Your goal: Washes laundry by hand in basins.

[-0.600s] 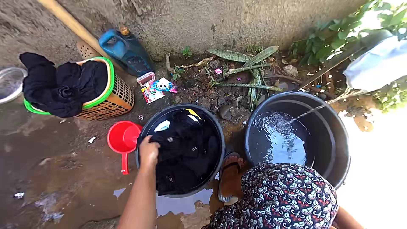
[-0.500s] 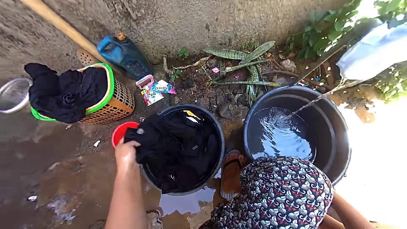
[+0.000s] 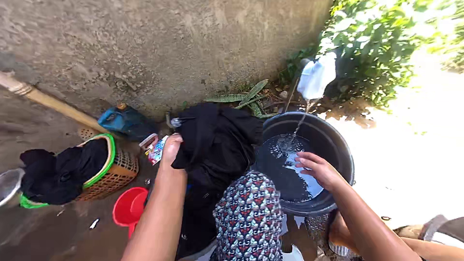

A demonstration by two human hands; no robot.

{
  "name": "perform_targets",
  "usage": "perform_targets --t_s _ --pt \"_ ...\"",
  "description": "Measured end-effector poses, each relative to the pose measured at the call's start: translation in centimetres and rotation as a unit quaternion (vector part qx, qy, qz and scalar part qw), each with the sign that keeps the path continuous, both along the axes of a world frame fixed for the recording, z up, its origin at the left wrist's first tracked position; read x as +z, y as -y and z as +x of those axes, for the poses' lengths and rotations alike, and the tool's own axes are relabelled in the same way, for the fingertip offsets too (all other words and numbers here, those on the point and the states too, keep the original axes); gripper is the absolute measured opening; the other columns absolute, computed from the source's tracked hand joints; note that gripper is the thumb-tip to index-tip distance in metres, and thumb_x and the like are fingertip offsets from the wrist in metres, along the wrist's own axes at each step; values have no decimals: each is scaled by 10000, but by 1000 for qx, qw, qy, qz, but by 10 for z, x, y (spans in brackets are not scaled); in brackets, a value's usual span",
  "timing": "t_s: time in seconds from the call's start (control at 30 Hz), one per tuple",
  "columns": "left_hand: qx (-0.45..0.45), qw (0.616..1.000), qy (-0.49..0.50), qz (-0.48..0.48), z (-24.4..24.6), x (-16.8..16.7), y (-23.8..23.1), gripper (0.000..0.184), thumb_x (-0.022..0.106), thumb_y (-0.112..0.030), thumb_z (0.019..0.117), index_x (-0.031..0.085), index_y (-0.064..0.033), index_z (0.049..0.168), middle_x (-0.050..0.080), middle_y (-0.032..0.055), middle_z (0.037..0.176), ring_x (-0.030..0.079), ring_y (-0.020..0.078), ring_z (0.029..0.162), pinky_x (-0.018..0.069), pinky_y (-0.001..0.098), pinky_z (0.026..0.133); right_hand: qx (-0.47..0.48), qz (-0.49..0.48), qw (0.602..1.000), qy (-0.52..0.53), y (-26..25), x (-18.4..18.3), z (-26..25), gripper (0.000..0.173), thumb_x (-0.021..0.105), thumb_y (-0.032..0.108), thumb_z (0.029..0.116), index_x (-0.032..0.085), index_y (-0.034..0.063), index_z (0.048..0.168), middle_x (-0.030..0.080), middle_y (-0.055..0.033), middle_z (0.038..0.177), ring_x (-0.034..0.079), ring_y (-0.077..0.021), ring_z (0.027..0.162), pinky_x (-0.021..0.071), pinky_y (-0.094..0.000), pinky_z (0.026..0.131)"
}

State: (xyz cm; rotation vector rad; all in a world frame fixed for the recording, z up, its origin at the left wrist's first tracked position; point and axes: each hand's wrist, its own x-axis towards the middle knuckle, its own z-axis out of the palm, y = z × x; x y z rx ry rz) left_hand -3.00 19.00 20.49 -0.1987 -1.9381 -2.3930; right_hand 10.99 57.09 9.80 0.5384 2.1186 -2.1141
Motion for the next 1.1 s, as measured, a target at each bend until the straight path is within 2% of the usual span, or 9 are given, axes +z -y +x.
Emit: perform_targets --t_s 0.1,0.23,0.43,0.57,0.63,0.7,0.83,1.0,1.1 --pt "-169 980 66 -78 -14 24 -93 326 403 95 885 589 -159 973 682 -105 813 643 -43 723 563 173 662 -41 -149 982 -106 15 20 -17 742 600 325 993 215 189 1613 519 -96 1464 610 -238 1222 568 -440 944" --pt "-297 937 125 -133 -14 51 -183 440 517 68 867 610 -106 1260 719 26 968 695 93 804 603 290 677 -121 -176 963 -166 -10 38 -11 351 613 177 1003 552 120 1344 711 -20 1053 691 -107 904 601 -315 791" --pt "-395 896 48 -198 -32 53 -265 492 584 -15 944 519 -98 1425 706 65 1130 700 125 955 603 317 813 -330 -84 919 -201 -85 18 -5 266 594 188 1037 573 94 1285 721 8 1026 705 -78 914 608 -299 837" --pt "-461 710 -126 -517 -72 16 -286 644 594 -445 1024 404 -79 1519 569 169 1418 586 266 1271 481 520 1051 -316 205 925 -48 -140 -31 1 451 698 246 977 567 62 1367 685 -107 1206 680 -182 1069 561 -420 958" --pt "-475 615 -142 -614 -93 -5 -270 798 571 -526 1014 279 -95 1619 337 193 1631 359 341 1493 297 600 1188 -216 328 913 109 -151 -54 -2 798 803 237 901 388 56 1558 502 -282 1471 521 -419 1339 406 -648 1096" --pt "-458 603 -136 -639 -109 -21 -230 720 578 -471 1028 337 -101 1597 355 186 1620 367 350 1486 299 593 1191 -147 372 901 167 -135 -73 -15 987 849 242 854 253 50 1617 340 -312 1584 381 -479 1446 330 -676 1147" --pt "-381 701 4 -603 -131 -53 -107 519 536 -387 1066 485 -113 1503 563 178 1443 584 346 1286 446 583 1088 27 360 923 133 -77 -118 -56 1030 887 349 800 312 71 1608 224 -286 1654 312 -487 1485 327 -660 1164" --pt "-186 780 197 -564 -95 -133 64 468 555 -248 1070 483 -32 1479 534 238 1458 567 408 1287 428 619 1082 70 374 915 136 1 -188 -110 1223 870 582 730 210 125 1652 -77 -285 1690 103 -590 1513 269 -719 1163" --pt "-84 774 304 -549 -55 -186 126 581 614 -266 1040 406 -61 1543 434 279 1527 511 464 1330 419 655 1070 159 442 865 176 44 -222 -120 1097 718 714 815 220 219 1658 -63 -224 1711 41 -611 1510 263 -796 1093"
